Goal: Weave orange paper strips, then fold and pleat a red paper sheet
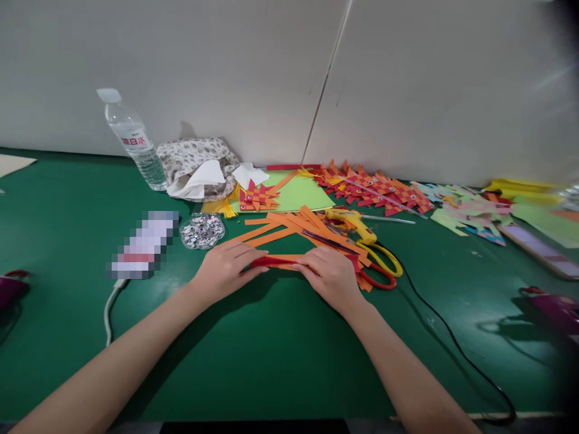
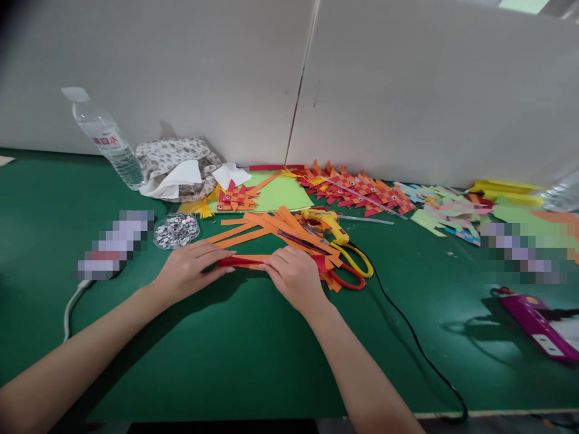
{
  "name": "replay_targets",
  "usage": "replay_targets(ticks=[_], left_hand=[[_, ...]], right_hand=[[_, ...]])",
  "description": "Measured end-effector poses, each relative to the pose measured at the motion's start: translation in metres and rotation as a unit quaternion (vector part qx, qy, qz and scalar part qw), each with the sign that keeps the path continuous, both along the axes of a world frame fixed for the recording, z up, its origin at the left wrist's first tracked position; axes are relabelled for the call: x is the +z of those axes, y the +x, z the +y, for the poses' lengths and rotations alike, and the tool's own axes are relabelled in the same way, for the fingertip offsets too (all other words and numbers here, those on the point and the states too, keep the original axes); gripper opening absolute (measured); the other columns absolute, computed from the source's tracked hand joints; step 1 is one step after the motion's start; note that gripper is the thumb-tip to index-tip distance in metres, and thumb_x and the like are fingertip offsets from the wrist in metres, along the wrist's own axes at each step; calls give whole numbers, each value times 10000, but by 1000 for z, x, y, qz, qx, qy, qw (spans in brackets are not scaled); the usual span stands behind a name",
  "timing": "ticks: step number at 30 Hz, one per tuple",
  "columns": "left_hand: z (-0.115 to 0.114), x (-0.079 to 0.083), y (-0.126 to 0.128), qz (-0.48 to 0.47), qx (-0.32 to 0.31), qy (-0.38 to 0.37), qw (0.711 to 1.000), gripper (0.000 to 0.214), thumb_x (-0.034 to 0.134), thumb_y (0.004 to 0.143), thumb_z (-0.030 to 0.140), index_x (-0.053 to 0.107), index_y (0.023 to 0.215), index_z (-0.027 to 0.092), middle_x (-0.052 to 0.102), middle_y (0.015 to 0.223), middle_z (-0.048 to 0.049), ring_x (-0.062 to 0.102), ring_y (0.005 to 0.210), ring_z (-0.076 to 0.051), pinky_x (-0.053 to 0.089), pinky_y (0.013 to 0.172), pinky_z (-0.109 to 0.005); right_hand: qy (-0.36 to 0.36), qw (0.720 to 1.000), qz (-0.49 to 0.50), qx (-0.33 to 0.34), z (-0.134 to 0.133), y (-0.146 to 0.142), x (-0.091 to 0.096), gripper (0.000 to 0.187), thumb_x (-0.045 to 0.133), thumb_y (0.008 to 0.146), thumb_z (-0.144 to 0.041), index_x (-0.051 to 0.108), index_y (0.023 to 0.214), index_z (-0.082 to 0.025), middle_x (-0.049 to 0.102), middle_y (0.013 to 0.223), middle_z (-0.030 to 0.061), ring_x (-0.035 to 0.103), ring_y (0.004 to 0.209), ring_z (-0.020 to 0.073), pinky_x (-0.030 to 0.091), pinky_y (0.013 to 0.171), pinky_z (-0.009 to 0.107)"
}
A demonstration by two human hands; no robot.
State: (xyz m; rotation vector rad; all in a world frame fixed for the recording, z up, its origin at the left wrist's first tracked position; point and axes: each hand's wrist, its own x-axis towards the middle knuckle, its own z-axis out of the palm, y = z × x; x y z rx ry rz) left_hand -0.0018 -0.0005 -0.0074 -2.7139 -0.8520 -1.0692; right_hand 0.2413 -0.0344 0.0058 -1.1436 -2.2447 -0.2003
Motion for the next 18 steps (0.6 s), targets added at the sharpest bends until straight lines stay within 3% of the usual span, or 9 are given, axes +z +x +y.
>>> replay_targets(ticks=[5,14,18], left_hand=[[2,-4,0,-60,-1,-59,996,185,583,906,310,705,873,175,725,783,-24,671,721,-137,539,647,-238],[0,-2,1,-74,-17,-59,995,190,585,902,272,725,807,186,714,703,-14,646,628,-119,510,571,-217],[1,-3,1,-74,6,-72,995,175,611,886,325,717,839,193,724,749,-7,664,682,-129,523,606,-225]], right_hand=[[-12,1000,11,0,-1,-1,-1,238,536,934,-282,661,763,-173,697,714,58,614,686,173,423,639,288],[-9,1000,22,5,-2,-2,0,217,550,924,-277,674,773,-182,701,714,52,622,688,175,433,642,295],[-8,1000,28,-7,-2,-1,-1,226,553,924,-284,667,758,-181,701,711,56,616,679,176,426,637,293]])
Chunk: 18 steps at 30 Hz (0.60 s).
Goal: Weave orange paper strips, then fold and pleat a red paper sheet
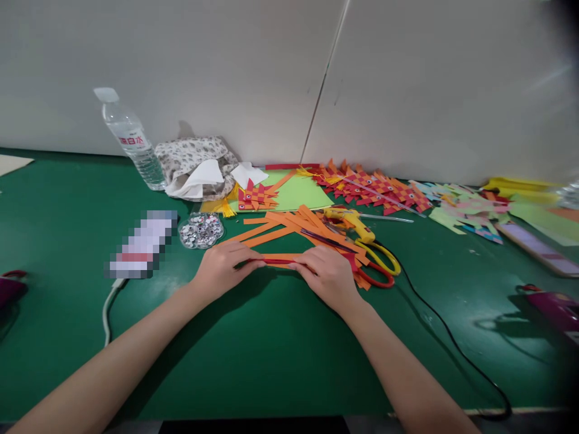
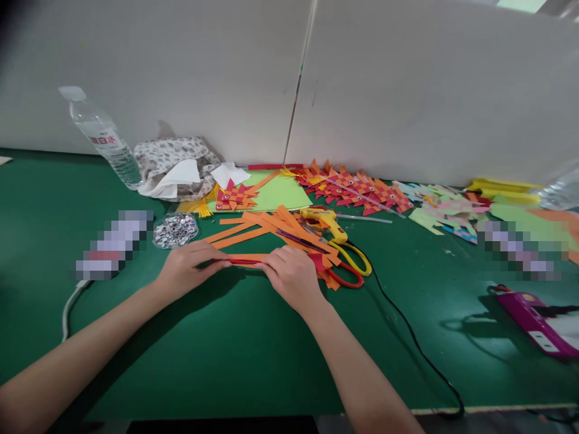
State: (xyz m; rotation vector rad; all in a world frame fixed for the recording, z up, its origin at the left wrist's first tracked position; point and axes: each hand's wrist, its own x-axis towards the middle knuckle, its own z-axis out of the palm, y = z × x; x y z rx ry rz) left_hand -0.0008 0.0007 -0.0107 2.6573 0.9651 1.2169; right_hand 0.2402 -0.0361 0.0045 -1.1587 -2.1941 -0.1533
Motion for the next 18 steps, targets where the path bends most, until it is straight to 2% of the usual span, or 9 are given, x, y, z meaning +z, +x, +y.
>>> replay_targets(ticks=[2,5,10,18], left_hand=[[2,-2,-1,-4,19,-11,1000,227,611,878,392,710,899,189,732,809,-25,673,722,-138,535,627,-233],[5,-4,-4,-2,44,-14,999,284,585,884,435,698,954,184,732,833,-45,668,698,-138,522,569,-224],[6,-3,-6,-7,24,-6,1000,230,557,916,341,697,814,190,723,752,-20,665,665,-124,520,590,-217],[1,-1,-1,4,22,-1,1000,194,546,911,265,659,782,175,707,723,-2,629,595,-101,448,513,-186]], right_hand=[[3,1000,8,-6,0,1,-1,220,558,920,-275,667,754,-181,701,705,54,613,663,174,422,624,288],[2,1000,27,-14,1,2,-2,196,568,912,-262,671,765,-185,704,705,45,617,654,171,426,617,285],[0,999,35,-10,0,1,-2,200,576,908,-278,688,778,-177,705,699,47,619,649,170,435,613,284],[5,999,41,-10,0,1,-1,211,564,916,-283,694,789,-176,712,704,50,619,652,167,441,621,279]])
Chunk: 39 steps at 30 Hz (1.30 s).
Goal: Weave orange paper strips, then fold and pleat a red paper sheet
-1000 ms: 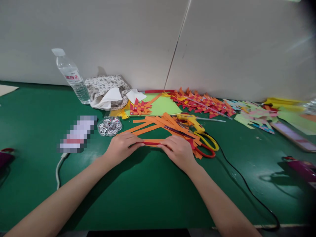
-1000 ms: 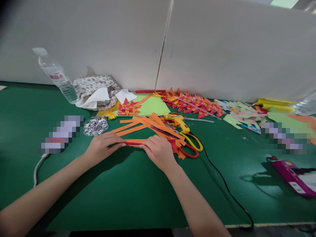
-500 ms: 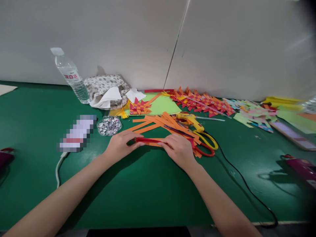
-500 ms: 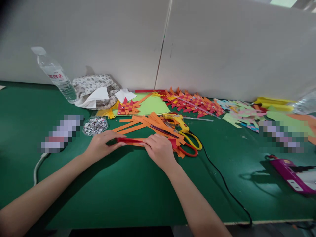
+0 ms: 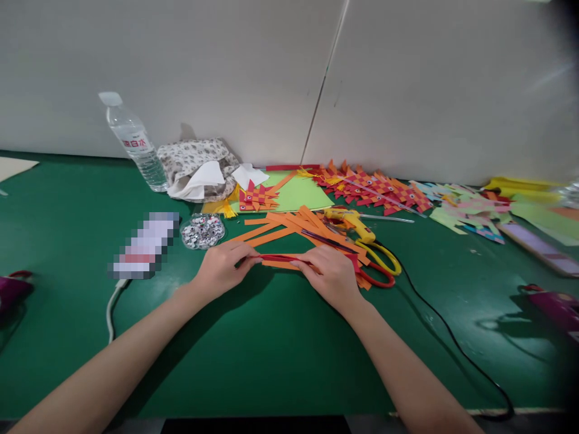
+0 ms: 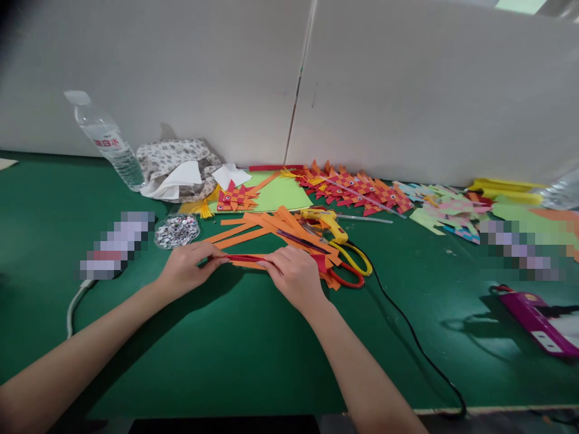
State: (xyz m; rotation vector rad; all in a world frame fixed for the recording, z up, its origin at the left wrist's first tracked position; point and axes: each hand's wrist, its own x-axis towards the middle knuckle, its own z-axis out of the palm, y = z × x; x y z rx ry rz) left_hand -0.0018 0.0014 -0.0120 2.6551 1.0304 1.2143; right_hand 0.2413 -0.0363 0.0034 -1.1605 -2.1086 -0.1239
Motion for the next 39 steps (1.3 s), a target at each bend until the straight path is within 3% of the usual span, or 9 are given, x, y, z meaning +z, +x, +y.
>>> replay_targets(ticks=[5,11,18,25,33,39], left_hand=[[-3,-1,-1,35,21,-2,999,153,537,886,235,626,782,167,674,696,4,587,551,-98,408,491,-197],[-3,-3,0,53,9,6,999,182,604,853,338,622,777,174,673,693,1,607,605,-122,414,529,-212],[-6,-8,4,38,54,-21,998,252,604,842,305,567,630,173,541,489,47,491,441,-89,302,436,-201],[-5,-7,3,67,16,-11,998,201,584,873,373,673,846,195,681,692,-10,636,618,-135,420,534,-214],[-12,-10,9,40,25,13,999,177,550,889,261,674,782,193,642,574,12,594,514,-125,394,499,-227],[-11,-3,10,54,22,38,998,183,593,866,326,676,788,184,666,639,-10,624,587,-149,418,520,-243]], right_hand=[[13,1000,-20,1,0,-1,-2,197,587,905,-271,693,773,-169,707,689,43,620,649,163,427,615,274],[25,998,-47,15,-1,-4,-2,213,587,907,-293,695,764,-178,714,698,38,615,656,160,422,614,279],[26,999,-39,18,0,-6,-5,188,599,901,-279,693,778,-173,718,713,38,613,661,160,428,623,279],[28,998,-44,36,-2,-6,-5,165,604,898,-272,697,803,-175,725,729,41,629,683,164,438,636,282],[27,998,-52,29,-4,-8,-3,187,587,909,-281,700,807,-172,722,722,40,625,678,159,433,633,285],[40,997,-55,38,-6,-10,-2,184,587,909,-261,692,788,-169,715,706,36,613,658,154,425,622,281]])
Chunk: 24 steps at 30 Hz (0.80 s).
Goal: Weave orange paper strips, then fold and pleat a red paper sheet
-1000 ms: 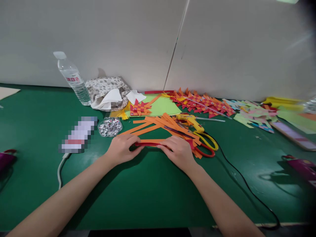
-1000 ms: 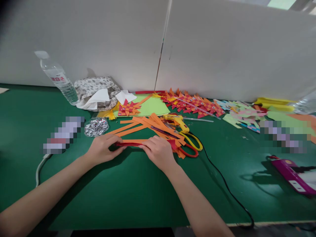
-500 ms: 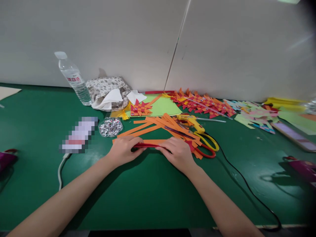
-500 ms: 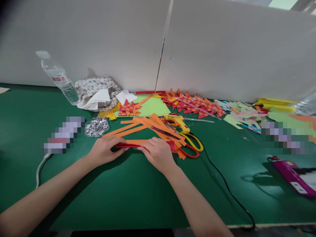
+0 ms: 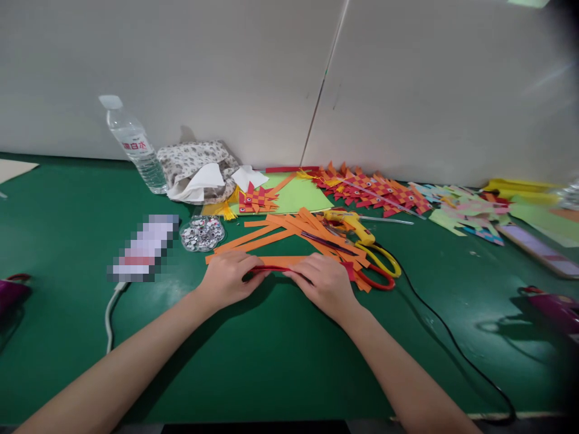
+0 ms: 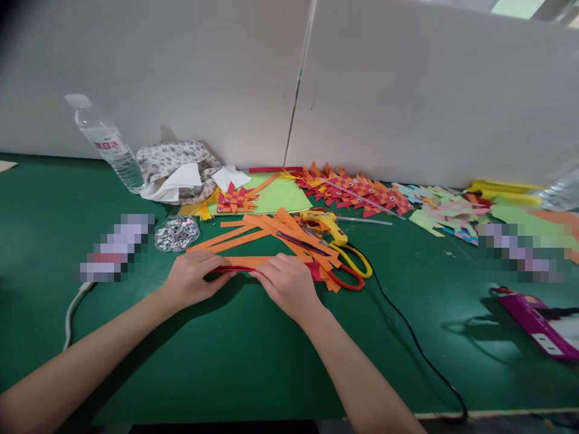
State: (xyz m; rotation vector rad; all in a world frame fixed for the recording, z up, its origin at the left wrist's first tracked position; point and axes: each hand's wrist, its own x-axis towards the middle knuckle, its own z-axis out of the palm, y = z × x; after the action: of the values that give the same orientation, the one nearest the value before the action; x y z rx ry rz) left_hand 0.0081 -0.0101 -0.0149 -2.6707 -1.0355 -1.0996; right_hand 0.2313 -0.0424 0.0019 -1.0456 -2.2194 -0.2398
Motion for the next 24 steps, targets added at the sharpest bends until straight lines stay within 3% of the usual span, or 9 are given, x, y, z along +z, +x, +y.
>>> replay_targets(ticks=[7,16,24], left_hand=[[-4,2,6,21,-14,61,998,237,517,923,249,661,748,179,650,595,5,587,530,-122,420,547,-246],[-5,3,7,64,-24,37,997,239,491,939,294,640,803,167,675,685,-27,622,629,-152,458,583,-259],[-9,6,9,117,-30,33,992,276,405,949,167,622,779,159,643,636,-18,605,590,-140,432,572,-246]], right_hand=[[-1,1000,-8,3,-2,-5,-2,185,583,911,-258,683,788,-163,706,697,38,618,662,157,430,637,285],[-11,999,-37,-3,-3,-6,-3,209,546,929,-253,693,801,-178,708,700,43,614,666,169,450,658,300],[-23,1000,-1,6,-1,-7,-1,167,587,906,-301,679,895,-161,736,792,55,647,713,183,460,666,303]])
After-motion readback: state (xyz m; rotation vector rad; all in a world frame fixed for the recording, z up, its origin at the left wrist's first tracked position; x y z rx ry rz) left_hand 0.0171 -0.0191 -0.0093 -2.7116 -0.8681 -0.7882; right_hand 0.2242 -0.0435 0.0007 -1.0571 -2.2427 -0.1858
